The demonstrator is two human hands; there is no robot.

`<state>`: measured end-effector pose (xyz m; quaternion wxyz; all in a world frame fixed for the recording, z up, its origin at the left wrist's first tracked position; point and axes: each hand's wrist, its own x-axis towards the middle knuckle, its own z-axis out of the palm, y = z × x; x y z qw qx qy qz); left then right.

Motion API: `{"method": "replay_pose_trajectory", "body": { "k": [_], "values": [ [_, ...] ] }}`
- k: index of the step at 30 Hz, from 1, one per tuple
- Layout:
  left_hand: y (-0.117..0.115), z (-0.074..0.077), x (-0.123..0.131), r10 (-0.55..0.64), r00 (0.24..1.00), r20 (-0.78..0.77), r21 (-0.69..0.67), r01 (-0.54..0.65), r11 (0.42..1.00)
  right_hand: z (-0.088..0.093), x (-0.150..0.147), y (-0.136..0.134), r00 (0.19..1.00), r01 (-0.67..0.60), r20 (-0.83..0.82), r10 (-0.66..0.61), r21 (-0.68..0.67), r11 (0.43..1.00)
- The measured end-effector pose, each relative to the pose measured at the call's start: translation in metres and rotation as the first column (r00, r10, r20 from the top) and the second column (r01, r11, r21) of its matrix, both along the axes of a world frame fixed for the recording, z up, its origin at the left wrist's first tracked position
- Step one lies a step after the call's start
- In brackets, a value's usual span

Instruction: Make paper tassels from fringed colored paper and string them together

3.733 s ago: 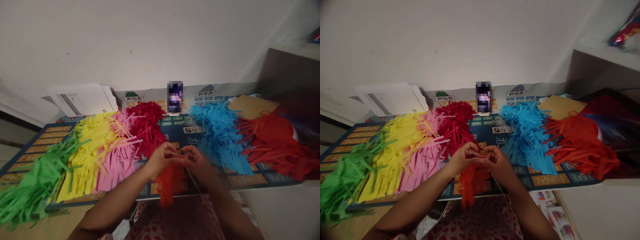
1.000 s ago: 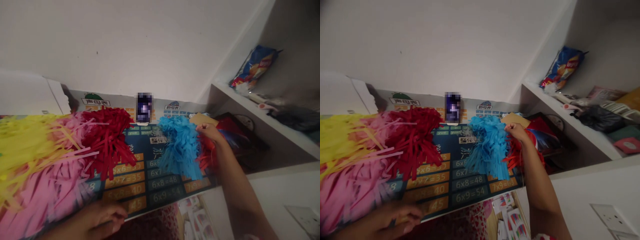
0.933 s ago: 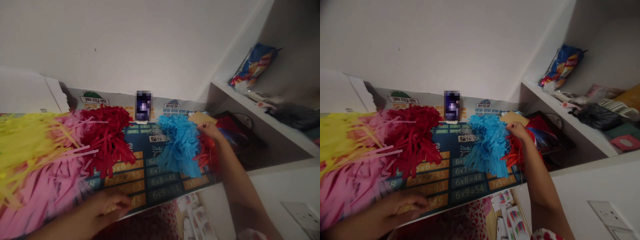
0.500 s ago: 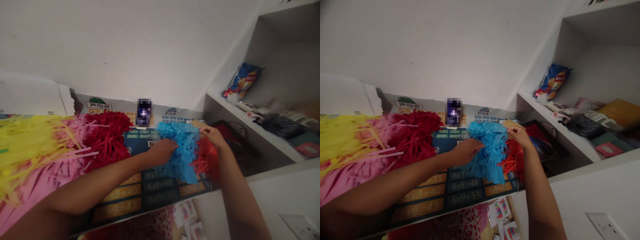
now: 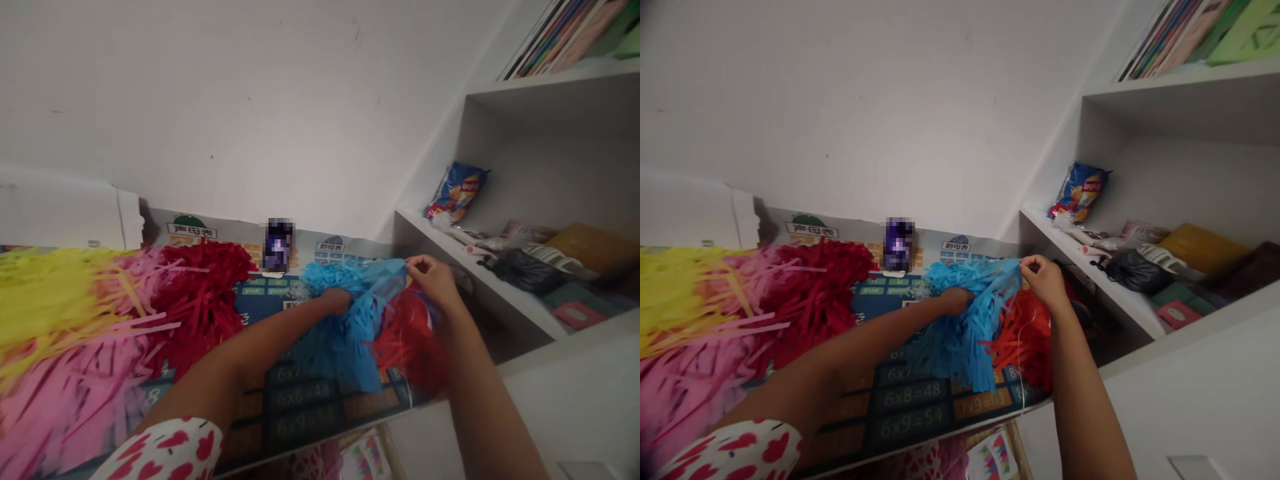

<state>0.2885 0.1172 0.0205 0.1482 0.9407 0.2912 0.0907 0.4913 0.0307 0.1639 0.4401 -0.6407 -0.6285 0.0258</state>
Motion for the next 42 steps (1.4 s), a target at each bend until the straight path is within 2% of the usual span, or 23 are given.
{"method": "replay_pose_trajectory", "body": {
  "k": [3, 6, 9, 12, 13, 14, 16, 17, 18, 19, 20, 21, 23, 24, 26, 28, 29, 31, 33, 37, 39, 42],
  "values": [
    [-0.002, 0.001, -0.002, 0.041, 0.999, -0.015, -0.039, -0.042, 0.998, 0.017, -0.007, -0.005, 0.991, 0.134, -0.018, -0.133, 0.163, 0.978],
    [-0.014, 0.014, -0.008, 0.075, 0.995, 0.067, -0.043, -0.072, 0.996, 0.034, -0.023, -0.014, 0.973, 0.224, -0.023, -0.229, 0.324, 0.919],
    [-0.043, 0.039, -0.019, 0.099, 0.963, 0.252, -0.017, -0.098, 0.995, 0.049, -0.039, -0.03, 0.976, 0.165, 0.071, -0.204, 0.361, 0.918],
    [-0.083, 0.068, -0.029, 0.104, 0.874, 0.474, -0.008, -0.114, 0.993, 0.06, -0.057, -0.046, 0.974, 0.069, 0.187, -0.128, 0.291, 0.954],
    [-0.096, 0.076, -0.032, 0.11, 0.823, 0.558, -0.016, -0.122, 0.992, 0.063, -0.063, -0.05, 0.966, 0.047, 0.232, -0.11, 0.259, 0.965],
    [-0.108, 0.084, -0.035, 0.109, 0.73, 0.674, -0.032, -0.119, 0.992, 0.066, -0.07, -0.053, 0.954, 0.036, 0.283, -0.101, 0.225, 0.974],
    [-0.125, 0.095, -0.042, 0.114, 0.439, 0.891, -0.079, -0.098, 0.992, 0.071, -0.082, -0.059, 0.915, 0.038, 0.392, -0.093, 0.147, 0.988],
    [-0.129, 0.099, -0.046, 0.128, 0.288, 0.949, -0.105, -0.095, 0.99, 0.074, -0.088, -0.062, 0.894, 0.041, 0.441, -0.078, 0.094, 0.995],
    [-0.13, 0.103, -0.051, 0.149, 0.176, 0.973, -0.133, -0.102, 0.986, 0.076, -0.094, -0.065, 0.879, 0.037, 0.473, -0.05, 0.036, 0.999],
    [-0.128, 0.105, -0.057, 0.176, 0.126, 0.976, -0.162, -0.111, 0.98, 0.078, -0.1, -0.068, 0.875, 0.02, 0.485, -0.005, -0.026, 0.999],
    [-0.123, 0.108, -0.063, 0.208, 0.122, 0.971, -0.197, -0.099, 0.975, 0.081, -0.106, -0.072, 0.877, -0.016, 0.478, 0.055, -0.086, 0.996],
    [-0.116, 0.11, -0.07, 0.245, 0.149, 0.958, -0.24, -0.05, 0.969, 0.083, -0.113, -0.077, 0.88, -0.074, 0.456, 0.131, -0.141, 0.987],
    [-0.101, 0.113, -0.083, 0.32, 0.263, 0.91, -0.368, 0.157, 0.916, 0.087, -0.127, -0.088, 0.862, -0.249, 0.392, 0.323, -0.229, 0.941],
    [-0.094, 0.114, -0.09, 0.333, 0.349, 0.876, -0.439, 0.29, 0.851, 0.088, -0.136, -0.094, 0.827, -0.349, 0.364, 0.429, -0.266, 0.899],
    [-0.085, 0.112, -0.102, 0.285, 0.543, 0.79, -0.571, 0.483, 0.664, 0.086, -0.154, -0.104, 0.716, -0.526, 0.32, 0.62, -0.337, 0.781],
    [-0.085, 0.104, -0.114, 0.174, 0.716, 0.676, -0.685, 0.525, 0.505, 0.08, -0.171, -0.112, 0.603, -0.649, 0.269, 0.751, -0.382, 0.658],
    [-0.087, 0.099, -0.122, 0.128, 0.777, 0.616, -0.732, 0.505, 0.457, 0.075, -0.178, -0.115, 0.558, -0.695, 0.241, 0.794, -0.388, 0.605],
    [-0.094, 0.089, -0.14, 0.094, 0.848, 0.521, -0.797, 0.445, 0.408, 0.064, -0.189, -0.116, 0.497, -0.758, 0.194, 0.846, -0.377, 0.532],
    [-0.101, 0.08, -0.164, 0.117, 0.868, 0.482, -0.828, 0.408, 0.385, 0.051, -0.196, -0.113, 0.476, -0.788, 0.181, 0.861, -0.347, 0.509],
    [-0.109, 0.075, -0.216, 0.362, 0.814, 0.455, -0.871, 0.322, 0.37, 0.027, -0.203, -0.097, 0.493, -0.807, 0.173, 0.852, -0.275, 0.523],
    [-0.112, 0.076, -0.237, 0.471, 0.774, 0.424, -0.889, 0.257, 0.378, 0.016, -0.208, -0.087, 0.502, -0.815, 0.139, 0.853, -0.252, 0.521],
    [-0.117, 0.075, -0.26, 0.552, 0.757, 0.35, -0.906, 0.123, 0.406, 0.001, -0.217, -0.075, 0.506, -0.825, 0.083, 0.858, -0.242, 0.51]
  ]
}}
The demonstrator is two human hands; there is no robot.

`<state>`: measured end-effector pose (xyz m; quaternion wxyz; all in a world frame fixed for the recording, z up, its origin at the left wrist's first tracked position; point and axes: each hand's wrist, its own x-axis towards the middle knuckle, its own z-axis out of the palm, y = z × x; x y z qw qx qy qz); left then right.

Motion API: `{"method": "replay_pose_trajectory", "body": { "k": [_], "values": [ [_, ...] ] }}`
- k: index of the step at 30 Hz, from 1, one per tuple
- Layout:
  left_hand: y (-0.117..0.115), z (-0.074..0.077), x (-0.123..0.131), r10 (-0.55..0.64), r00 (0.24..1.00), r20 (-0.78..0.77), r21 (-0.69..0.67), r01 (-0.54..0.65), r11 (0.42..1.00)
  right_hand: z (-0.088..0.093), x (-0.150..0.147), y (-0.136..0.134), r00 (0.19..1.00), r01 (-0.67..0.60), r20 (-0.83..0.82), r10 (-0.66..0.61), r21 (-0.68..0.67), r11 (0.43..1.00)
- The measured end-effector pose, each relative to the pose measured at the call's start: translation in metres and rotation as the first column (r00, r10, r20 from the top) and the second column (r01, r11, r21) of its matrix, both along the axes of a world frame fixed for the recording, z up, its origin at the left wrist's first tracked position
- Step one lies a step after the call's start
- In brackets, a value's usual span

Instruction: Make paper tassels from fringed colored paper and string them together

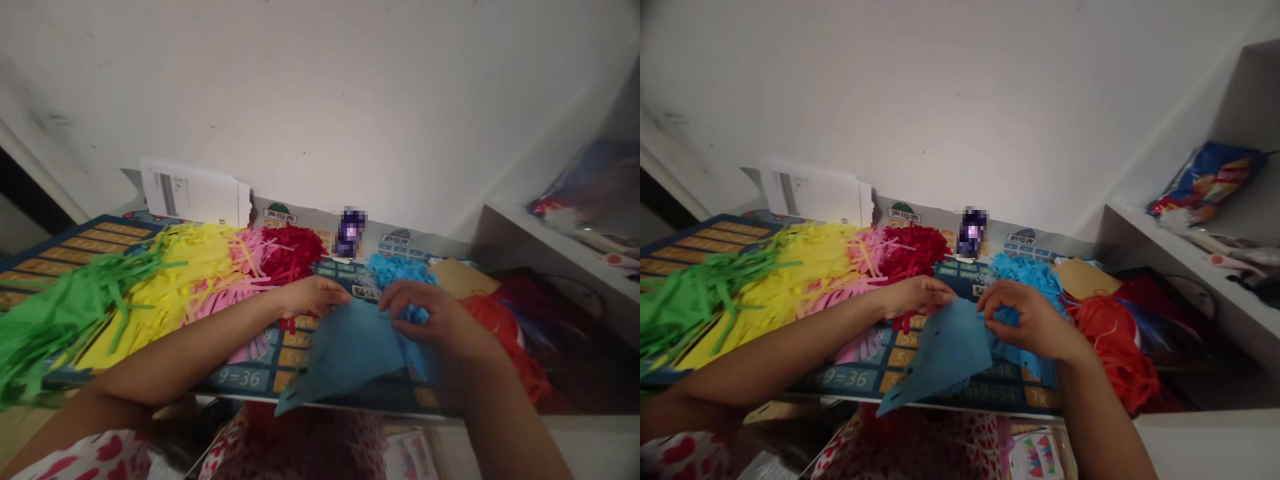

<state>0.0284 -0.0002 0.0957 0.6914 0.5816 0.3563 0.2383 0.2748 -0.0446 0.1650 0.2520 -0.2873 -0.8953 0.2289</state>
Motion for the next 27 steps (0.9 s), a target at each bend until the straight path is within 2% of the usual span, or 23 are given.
{"method": "replay_pose_trajectory", "body": {
  "k": [3, 5, 6, 8, 9, 10, 11, 12, 13, 16, 17, 18, 21, 22, 24, 26, 27],
  "values": [
    [-0.007, -0.001, -0.015, 0.092, 0.994, -0.049, 0.069, -0.089, 0.994, -0.014, -0.007, 0.005, 1.0, -0.01, -0.02, 0.009, -0.027, 1.0],
    [-0.012, 0.005, -0.024, 0.141, 0.988, -0.056, 0.239, -0.124, 0.963, -0.022, -0.01, 0.008, 0.997, -0.057, -0.059, 0.053, -0.071, 0.996],
    [-0.016, 0.011, -0.029, 0.156, 0.985, -0.078, 0.376, -0.116, 0.919, -0.025, -0.011, 0.01, 0.991, -0.09, -0.109, 0.078, -0.109, 0.99],
    [-0.024, 0.027, -0.037, 0.131, 0.979, -0.158, 0.626, -0.003, 0.78, -0.032, -0.017, 0.016, 0.964, -0.142, -0.251, 0.088, -0.206, 0.968],
    [-0.029, 0.036, -0.041, 0.084, 0.975, -0.205, 0.689, 0.083, 0.72, -0.035, -0.022, 0.02, 0.945, -0.16, -0.32, 0.074, -0.25, 0.955],
    [-0.033, 0.045, -0.044, 0.014, 0.969, -0.246, 0.699, 0.167, 0.695, -0.038, -0.029, 0.025, 0.925, -0.18, -0.374, 0.06, -0.294, 0.939],
    [-0.038, 0.052, -0.047, -0.054, 0.96, -0.275, 0.678, 0.233, 0.697, -0.042, -0.039, 0.029, 0.91, -0.214, -0.41, 0.057, -0.349, 0.912],
    [-0.042, 0.058, -0.05, -0.111, 0.949, -0.294, 0.64, 0.282, 0.715, -0.046, -0.051, 0.033, 0.9, -0.268, -0.431, 0.071, -0.419, 0.868],
    [-0.045, 0.062, -0.054, -0.138, 0.942, -0.305, 0.605, 0.304, 0.736, -0.05, -0.064, 0.036, 0.886, -0.34, -0.454, 0.093, -0.501, 0.796],
    [-0.056, 0.068, -0.072, -0.117, 0.928, -0.354, 0.55, 0.308, 0.776, -0.062, -0.105, 0.035, 0.828, -0.531, -0.545, 0.128, -0.692, 0.489],
    [-0.06, 0.07, -0.081, -0.117, 0.914, -0.388, 0.53, 0.325, 0.784, -0.065, -0.119, 0.032, 0.818, -0.56, -0.557, 0.143, -0.718, 0.413],
    [-0.063, 0.073, -0.091, -0.125, 0.894, -0.431, 0.502, 0.352, 0.79, -0.067, -0.131, 0.028, 0.813, -0.578, -0.556, 0.175, -0.732, 0.361],
    [-0.073, 0.086, -0.123, -0.12, 0.83, -0.545, 0.415, 0.391, 0.821, -0.07, -0.16, 0.014, 0.808, -0.585, -0.52, 0.277, -0.764, 0.273],
    [-0.076, 0.09, -0.132, -0.091, 0.823, -0.561, 0.408, 0.37, 0.835, -0.07, -0.167, 0.01, 0.806, -0.584, -0.525, 0.273, -0.778, 0.231],
    [-0.077, 0.096, -0.145, -0.003, 0.833, -0.553, 0.418, 0.281, 0.864, -0.073, -0.179, 0.005, 0.79, -0.605, -0.575, 0.212, -0.789, 0.11],
    [-0.073, 0.095, -0.152, 0.067, 0.853, -0.517, 0.41, 0.177, 0.895, -0.079, -0.187, 0.001, 0.764, -0.635, -0.63, 0.138, -0.772, -0.007],
    [-0.069, 0.091, -0.154, 0.081, 0.863, -0.499, 0.387, 0.138, 0.911, -0.084, -0.188, 0.0, 0.755, -0.646, -0.647, 0.104, -0.762, -0.043]
  ]
}}
